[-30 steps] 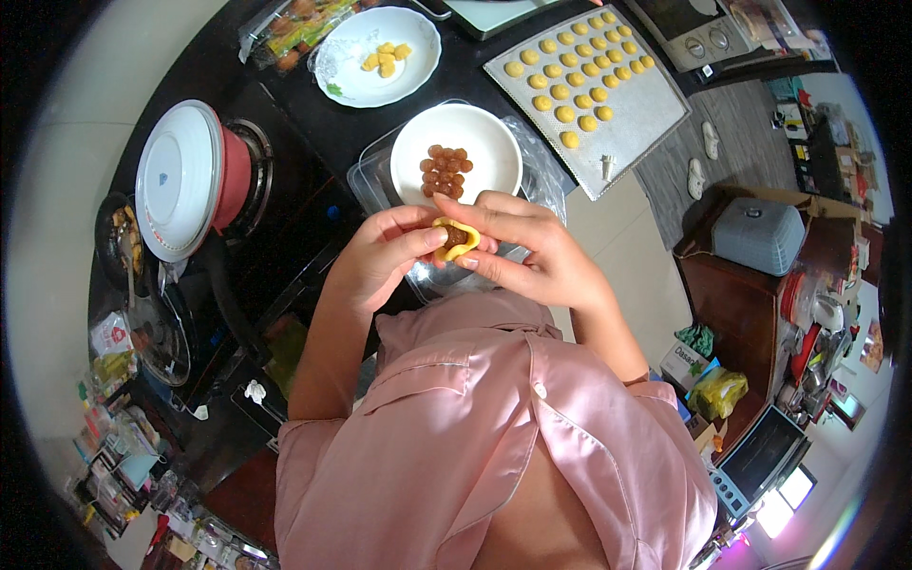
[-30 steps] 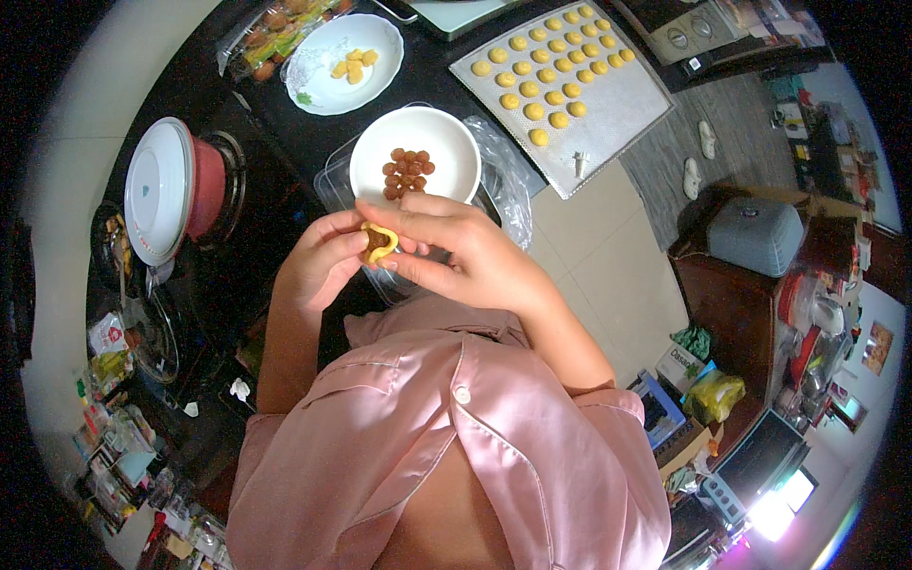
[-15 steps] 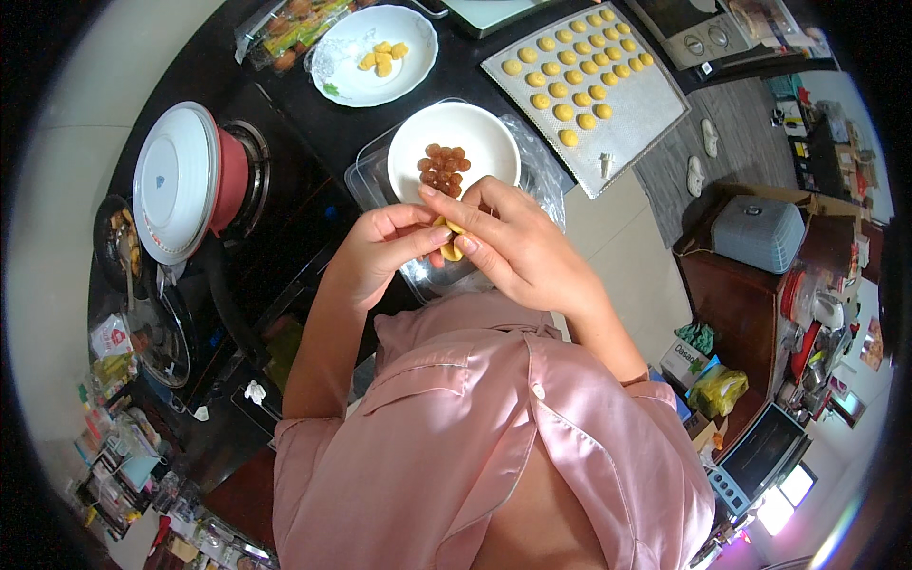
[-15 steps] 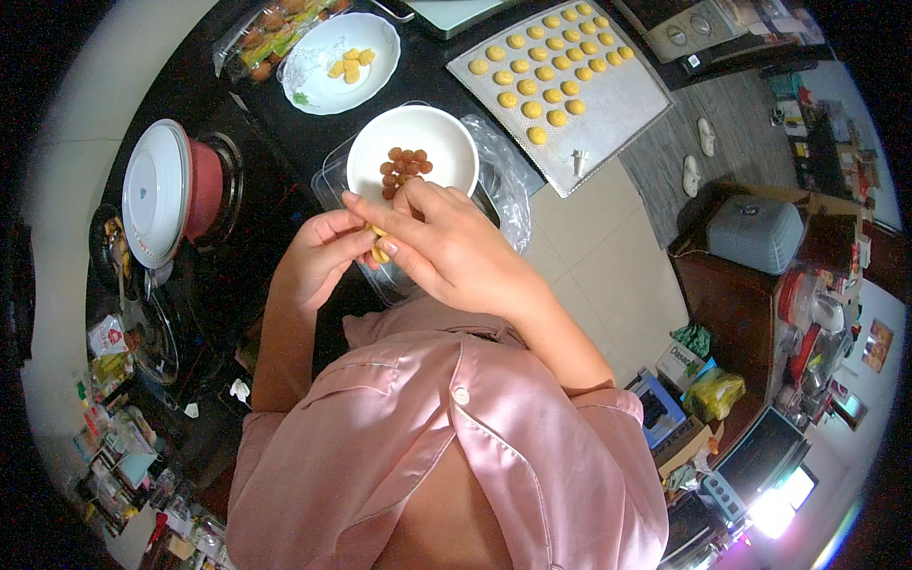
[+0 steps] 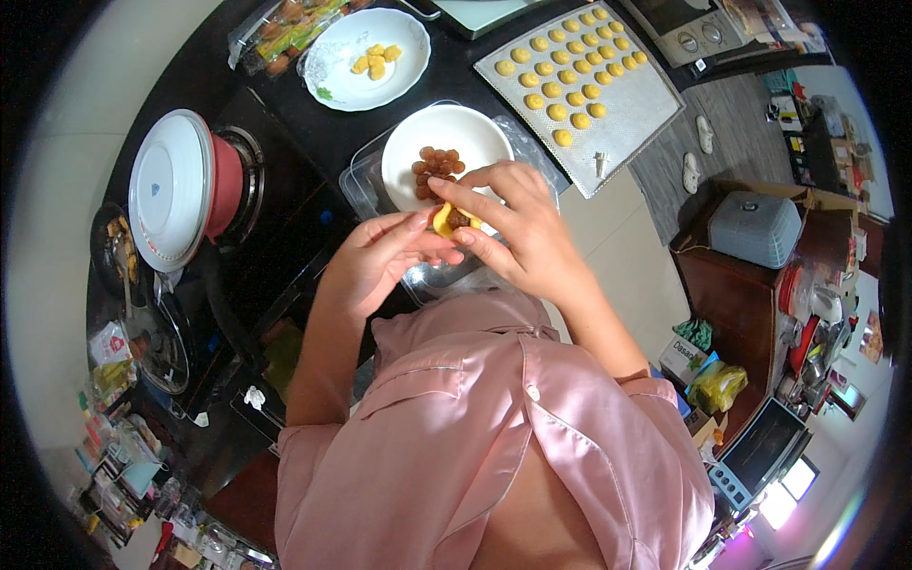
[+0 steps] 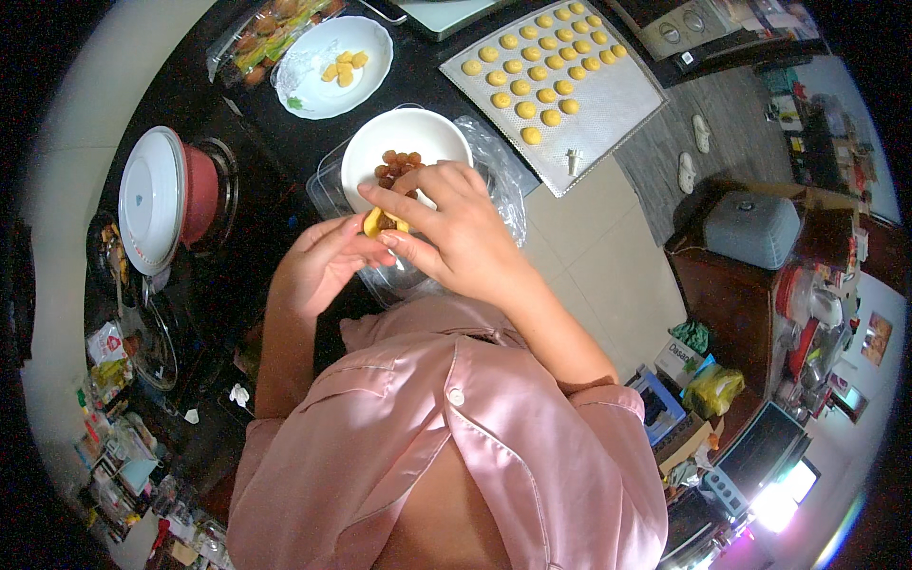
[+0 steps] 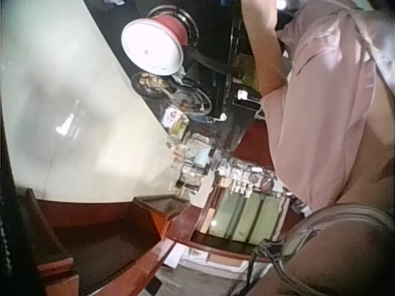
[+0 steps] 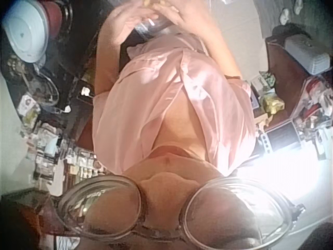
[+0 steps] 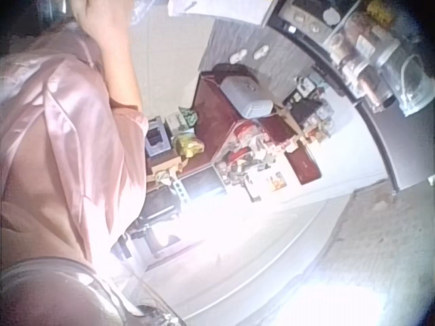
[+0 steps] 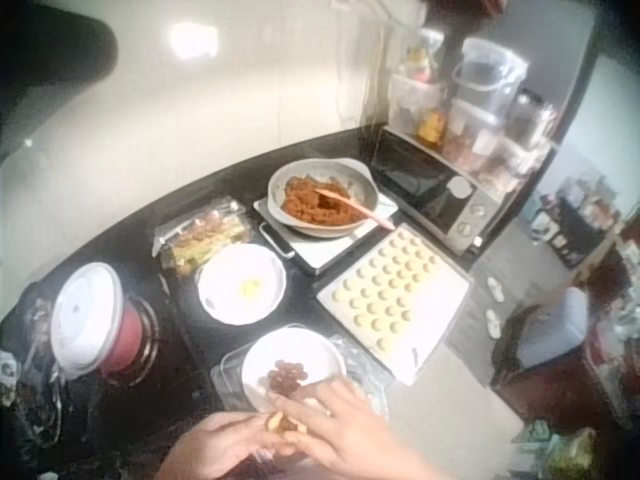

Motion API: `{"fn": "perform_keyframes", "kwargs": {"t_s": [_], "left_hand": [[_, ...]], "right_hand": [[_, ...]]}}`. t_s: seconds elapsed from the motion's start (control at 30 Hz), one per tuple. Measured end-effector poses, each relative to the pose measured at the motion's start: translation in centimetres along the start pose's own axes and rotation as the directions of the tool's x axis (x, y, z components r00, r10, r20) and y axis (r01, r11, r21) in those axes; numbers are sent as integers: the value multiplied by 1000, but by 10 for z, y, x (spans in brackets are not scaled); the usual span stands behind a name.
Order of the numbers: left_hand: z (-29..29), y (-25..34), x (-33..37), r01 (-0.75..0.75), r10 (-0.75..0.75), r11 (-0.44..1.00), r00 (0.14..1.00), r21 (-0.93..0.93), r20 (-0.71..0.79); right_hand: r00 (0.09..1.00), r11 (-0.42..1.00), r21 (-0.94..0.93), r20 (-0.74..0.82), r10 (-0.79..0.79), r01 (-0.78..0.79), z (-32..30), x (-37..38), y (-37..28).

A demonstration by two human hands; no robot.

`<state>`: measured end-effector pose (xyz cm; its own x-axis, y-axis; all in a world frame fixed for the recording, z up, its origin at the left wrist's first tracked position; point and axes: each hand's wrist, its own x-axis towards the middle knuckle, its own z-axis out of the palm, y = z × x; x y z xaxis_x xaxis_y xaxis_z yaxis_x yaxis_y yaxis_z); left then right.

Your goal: The person prepares small pastries by hand, flattening portions of yellow dough, placing a dark round filling in the center, and rolling them into balls before placing them onto a baking sheet.

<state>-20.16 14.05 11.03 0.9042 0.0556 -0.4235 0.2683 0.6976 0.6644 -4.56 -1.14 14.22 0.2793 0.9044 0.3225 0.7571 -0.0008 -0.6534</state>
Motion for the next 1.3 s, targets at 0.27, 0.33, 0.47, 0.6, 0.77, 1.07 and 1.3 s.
{"fn": "perform_keyframes", "kwargs": {"t_s": [0.27,0.33,0.47,0.6,0.77,1.07,1.3], "left_hand": [[16,-38,18,-116,174,890,980,-441,95],[16,-39,17,-150,191,915,979,-376,73],[12,-41,15,-143,165,936,985,-321,43],[14,-30,8,-90,129,894,990,-439,59],[12,-40,12,-165,188,921,982,-352,34],[22,-40,14,-153,134,937,988,-314,-82],[17,-44,16,-42,69,835,997,-549,28]], "right_hand": [[992,918,383,-28,127,-106,20,-11,6],[998,965,256,-26,62,-54,15,-7,3],[998,999,4,-33,45,-45,17,-6,2],[995,995,45,-55,87,-84,18,-6,3],[996,992,96,-19,87,-85,17,-2,-6],[994,994,-15,-29,110,-110,20,-1,-2],[984,903,398,129,120,-162,16,0,10]]}}
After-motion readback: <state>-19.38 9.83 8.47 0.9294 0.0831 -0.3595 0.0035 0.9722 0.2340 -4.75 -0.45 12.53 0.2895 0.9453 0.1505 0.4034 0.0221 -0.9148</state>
